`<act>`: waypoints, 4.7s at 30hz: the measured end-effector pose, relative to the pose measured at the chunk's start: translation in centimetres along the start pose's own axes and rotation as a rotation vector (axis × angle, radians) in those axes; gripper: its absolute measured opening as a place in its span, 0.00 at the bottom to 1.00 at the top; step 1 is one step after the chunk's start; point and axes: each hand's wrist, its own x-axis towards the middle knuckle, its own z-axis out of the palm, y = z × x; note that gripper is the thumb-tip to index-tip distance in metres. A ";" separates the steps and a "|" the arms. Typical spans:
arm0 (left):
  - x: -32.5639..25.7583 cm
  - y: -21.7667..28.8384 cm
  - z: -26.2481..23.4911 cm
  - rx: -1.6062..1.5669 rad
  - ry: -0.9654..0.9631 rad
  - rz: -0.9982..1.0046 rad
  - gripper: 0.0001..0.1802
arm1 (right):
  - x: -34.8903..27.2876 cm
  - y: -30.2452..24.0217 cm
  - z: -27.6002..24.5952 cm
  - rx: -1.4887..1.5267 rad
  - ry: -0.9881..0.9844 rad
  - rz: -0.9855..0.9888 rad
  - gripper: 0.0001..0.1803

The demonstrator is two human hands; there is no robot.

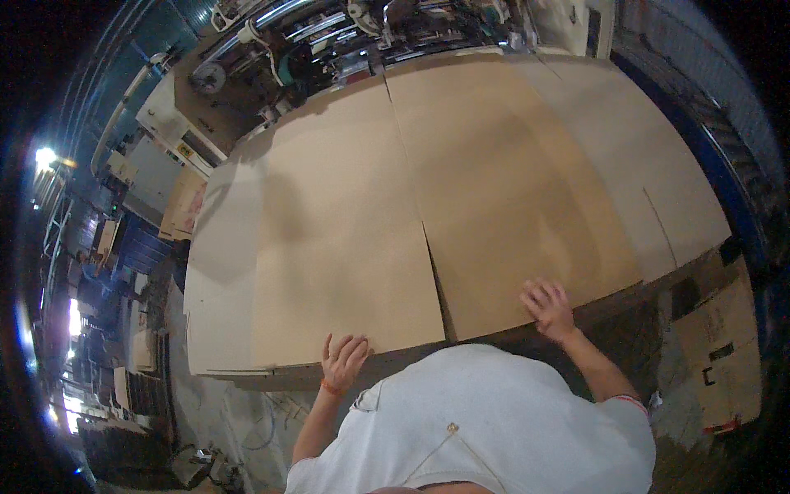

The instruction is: The person repeatedly picks up large flat cardboard sheets from a stack and feeds them into a machine. The hands lift each sheet, align it, and place it onto the machine's intake area, then return to the stack for the next sheet.

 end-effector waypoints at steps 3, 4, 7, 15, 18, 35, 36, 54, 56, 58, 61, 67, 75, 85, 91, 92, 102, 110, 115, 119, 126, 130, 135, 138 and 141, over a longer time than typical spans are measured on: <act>-1.5 -0.1 1.4 -0.020 -0.004 -0.253 0.18 | 0.6 1.3 -2.5 0.090 0.167 0.085 0.20; -2.3 -0.4 2.0 -0.030 -0.026 -0.363 0.18 | 1.1 1.7 -4.2 0.068 0.229 0.075 0.20; -3.6 -1.9 2.0 0.084 -0.011 -0.530 0.16 | 4.1 1.8 -11.5 0.022 0.389 0.107 0.20; 1.6 -1.6 -1.8 0.103 0.122 -0.392 0.13 | 1.4 9.7 -19.8 -0.110 0.878 0.569 0.14; 5.0 0.3 -2.2 0.045 0.096 -0.406 0.12 | 3.5 13.8 -18.3 -0.014 1.060 0.543 0.18; 13.9 3.7 -2.2 0.183 0.144 -0.242 0.13 | 1.2 26.0 -10.4 -0.185 1.019 1.148 0.17; 11.9 3.2 -1.7 0.211 0.089 -0.242 0.12 | 0.8 25.8 -9.7 -0.127 1.043 1.157 0.18; 13.7 -4.6 -19.8 -0.064 0.754 -0.475 0.19 | -0.3 26.6 -16.2 -0.213 1.324 1.051 0.18; 11.8 -5.1 -19.7 -0.184 0.893 -0.514 0.18 | -0.3 25.0 -15.2 -0.206 1.352 1.029 0.19; 9.2 -6.8 -17.7 -0.167 0.959 -0.610 0.17 | 0.1 22.6 -14.4 -0.561 1.138 1.023 0.17; 3.5 -9.8 -12.4 -0.047 0.986 -0.819 0.16 | -1.0 20.5 -10.5 -0.636 0.902 1.031 0.18; -4.1 -9.2 -3.2 0.254 0.363 -0.651 0.16 | 7.0 14.9 -11.5 0.216 1.207 0.520 0.17; 5.1 -1.4 -0.8 -0.007 0.255 -0.601 0.21 | 6.2 19.8 -19.2 -0.833 0.786 0.604 0.12; 11.8 -4.0 -4.2 0.041 0.374 -0.490 0.16 | 0.9 20.3 -15.6 -0.693 0.953 0.654 0.09; 6.0 -14.4 -2.6 0.127 0.439 -0.654 0.13 | 7.3 12.8 -14.9 0.252 1.090 0.630 0.16; 3.2 -16.4 -3.2 0.200 0.406 -0.678 0.12 | 7.6 12.4 -14.8 0.226 1.068 0.607 0.17; -2.8 -18.2 -4.2 0.276 0.351 -0.609 0.18 | 9.8 8.6 -18.9 0.144 0.634 0.282 0.20; 4.5 -11.7 0.6 -0.113 0.190 -0.488 0.19 | 14.5 6.5 -18.3 -0.060 0.777 0.041 0.20; 2.8 -11.3 3.1 -0.072 0.033 -0.375 0.20 | 13.9 2.3 -19.2 -0.092 0.537 -0.074 0.14; 4.4 -9.2 5.1 -0.088 -0.080 -0.385 0.17 | 13.3 3.9 -13.4 -0.037 0.378 -0.126 0.09; 4.2 -7.2 10.4 -0.009 -0.022 -0.343 0.18 | 6.7 10.0 1.1 0.055 0.200 -0.106 0.11; 4.5 -6.9 10.3 -0.031 -0.081 -0.329 0.19 | 6.4 9.8 2.3 0.065 0.200 -0.064 0.10; 4.3 -7.7 10.3 0.022 -0.096 -0.315 0.16 | 7.8 9.9 1.5 0.041 0.177 -0.101 0.09; 6.6 -8.8 8.7 0.060 -0.056 -0.284 0.16 | 9.1 9.8 0.6 0.042 0.227 -0.125 0.11; 8.3 -10.1 6.8 0.069 -0.045 -0.293 0.18 | 11.2 10.2 -1.7 0.030 0.227 -0.176 0.11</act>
